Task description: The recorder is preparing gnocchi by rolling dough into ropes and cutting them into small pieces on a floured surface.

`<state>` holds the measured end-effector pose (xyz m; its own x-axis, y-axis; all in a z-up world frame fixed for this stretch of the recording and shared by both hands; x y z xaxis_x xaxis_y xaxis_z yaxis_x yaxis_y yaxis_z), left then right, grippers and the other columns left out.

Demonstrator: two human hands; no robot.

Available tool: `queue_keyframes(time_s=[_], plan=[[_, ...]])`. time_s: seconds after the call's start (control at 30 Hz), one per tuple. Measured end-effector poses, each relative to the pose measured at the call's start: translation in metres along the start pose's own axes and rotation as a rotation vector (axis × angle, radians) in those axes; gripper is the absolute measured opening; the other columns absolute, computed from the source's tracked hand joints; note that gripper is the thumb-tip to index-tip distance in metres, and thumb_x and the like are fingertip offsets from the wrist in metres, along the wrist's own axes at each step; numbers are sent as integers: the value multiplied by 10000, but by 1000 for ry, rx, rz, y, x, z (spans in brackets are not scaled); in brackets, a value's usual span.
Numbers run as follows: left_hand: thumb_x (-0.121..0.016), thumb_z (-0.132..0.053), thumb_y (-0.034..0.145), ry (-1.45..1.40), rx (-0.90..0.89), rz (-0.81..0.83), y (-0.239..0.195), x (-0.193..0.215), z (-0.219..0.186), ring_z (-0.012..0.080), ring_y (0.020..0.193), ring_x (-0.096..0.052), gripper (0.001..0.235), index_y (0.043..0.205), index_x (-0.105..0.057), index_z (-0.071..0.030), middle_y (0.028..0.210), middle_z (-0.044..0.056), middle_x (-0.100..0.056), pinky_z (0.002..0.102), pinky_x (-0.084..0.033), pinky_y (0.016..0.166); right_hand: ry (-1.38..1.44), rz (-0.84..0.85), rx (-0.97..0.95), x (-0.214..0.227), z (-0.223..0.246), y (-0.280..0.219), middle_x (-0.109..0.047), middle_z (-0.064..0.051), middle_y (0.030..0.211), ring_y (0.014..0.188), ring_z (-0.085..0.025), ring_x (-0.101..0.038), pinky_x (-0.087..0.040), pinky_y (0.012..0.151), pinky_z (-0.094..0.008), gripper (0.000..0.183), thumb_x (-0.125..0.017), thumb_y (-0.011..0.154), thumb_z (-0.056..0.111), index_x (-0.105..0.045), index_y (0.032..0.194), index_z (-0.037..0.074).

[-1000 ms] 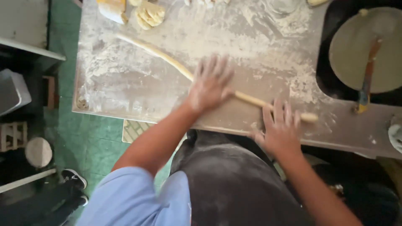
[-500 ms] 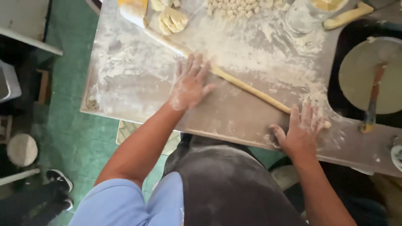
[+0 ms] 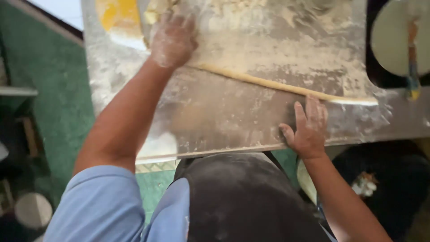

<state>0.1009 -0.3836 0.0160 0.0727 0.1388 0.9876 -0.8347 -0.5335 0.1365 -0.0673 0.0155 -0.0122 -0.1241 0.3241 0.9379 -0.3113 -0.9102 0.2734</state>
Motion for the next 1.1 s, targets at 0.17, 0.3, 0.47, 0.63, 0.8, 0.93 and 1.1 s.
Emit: queue_keyframes(time_s=[0.17, 0.3, 0.47, 0.63, 0.8, 0.93, 1.1], plan=[[-614, -237, 955, -23, -176, -206, 23, -57, 24, 317, 972, -620, 164, 1022, -646, -91, 994, 136, -667, 478, -514, 870, 3, 4, -74, 12, -2, -5, -413, -274, 1593, 1461, -471, -400, -308, 1187, -612, 721, -772, 880, 378, -520, 1448, 13], [-705, -256, 979, -312, -99, -177, 12, 39, 3, 390, 928, -645, 251, 1020, -671, -11, 994, 211, -693, 504, -526, 787, 50, -17, -54, 11, 3, 6, -424, -266, 1578, 1441, -458, -420, -331, 1191, -579, 712, -790, 837, 353, -531, 1416, 29], [-641, -298, 1012, -993, 434, -6, -79, 47, -10, 220, 998, -683, 508, 1406, -577, 17, 1167, 133, -696, 376, -556, 873, 96, -47, -71, 9, -1, 3, -415, -275, 1578, 1440, -465, -414, -326, 1187, -577, 712, -795, 850, 342, -527, 1419, 9], [-724, -347, 981, -605, 263, 121, -145, 59, -99, 304, 933, -702, 500, 1379, -646, -55, 1055, 164, -719, 416, -554, 854, 162, -104, -79, 12, -13, -3, -409, -268, 1592, 1451, -467, -412, -320, 1195, -577, 702, -789, 877, 328, -522, 1441, 6], [-749, -394, 815, -175, 11, -1, -145, 88, -175, 363, 1133, -638, 421, 1140, -718, -129, 1190, 142, -714, 495, -485, 977, 224, -140, 5, 18, -23, -9, -431, -245, 1584, 1470, -454, -410, -321, 1216, -576, 647, -779, 890, 313, -542, 1419, 27], [-760, -433, 908, -285, 198, 187, -158, 45, -159, 353, 1196, -591, 446, 1205, -688, -109, 1205, 142, -684, 514, -464, 1034, 145, -176, 7, 18, -61, -7, -464, -254, 1548, 1441, -439, -419, -304, 1202, -614, 603, -757, 897, 283, -570, 1402, 14], [-736, -364, 885, -309, 34, 58, -170, 71, -201, 302, 1325, -527, 460, 1264, -664, -114, 1347, 113, -636, 589, -390, 1109, -96, -120, -79, 8, -135, -8, -555, -193, 1479, 1428, -413, -481, -262, 1196, -666, 486, -768, 924, 295, -633, 1325, 57]])
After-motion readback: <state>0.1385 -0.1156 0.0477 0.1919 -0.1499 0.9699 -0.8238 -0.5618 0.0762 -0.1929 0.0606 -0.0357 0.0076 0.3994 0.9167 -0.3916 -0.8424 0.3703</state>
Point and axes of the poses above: each hand's wrist, its own y-axis towards the middle knuckle, its own x-axis out of the back of the hand, z = x × y, the point moved 7 cm from there along y, towards the middle knuckle
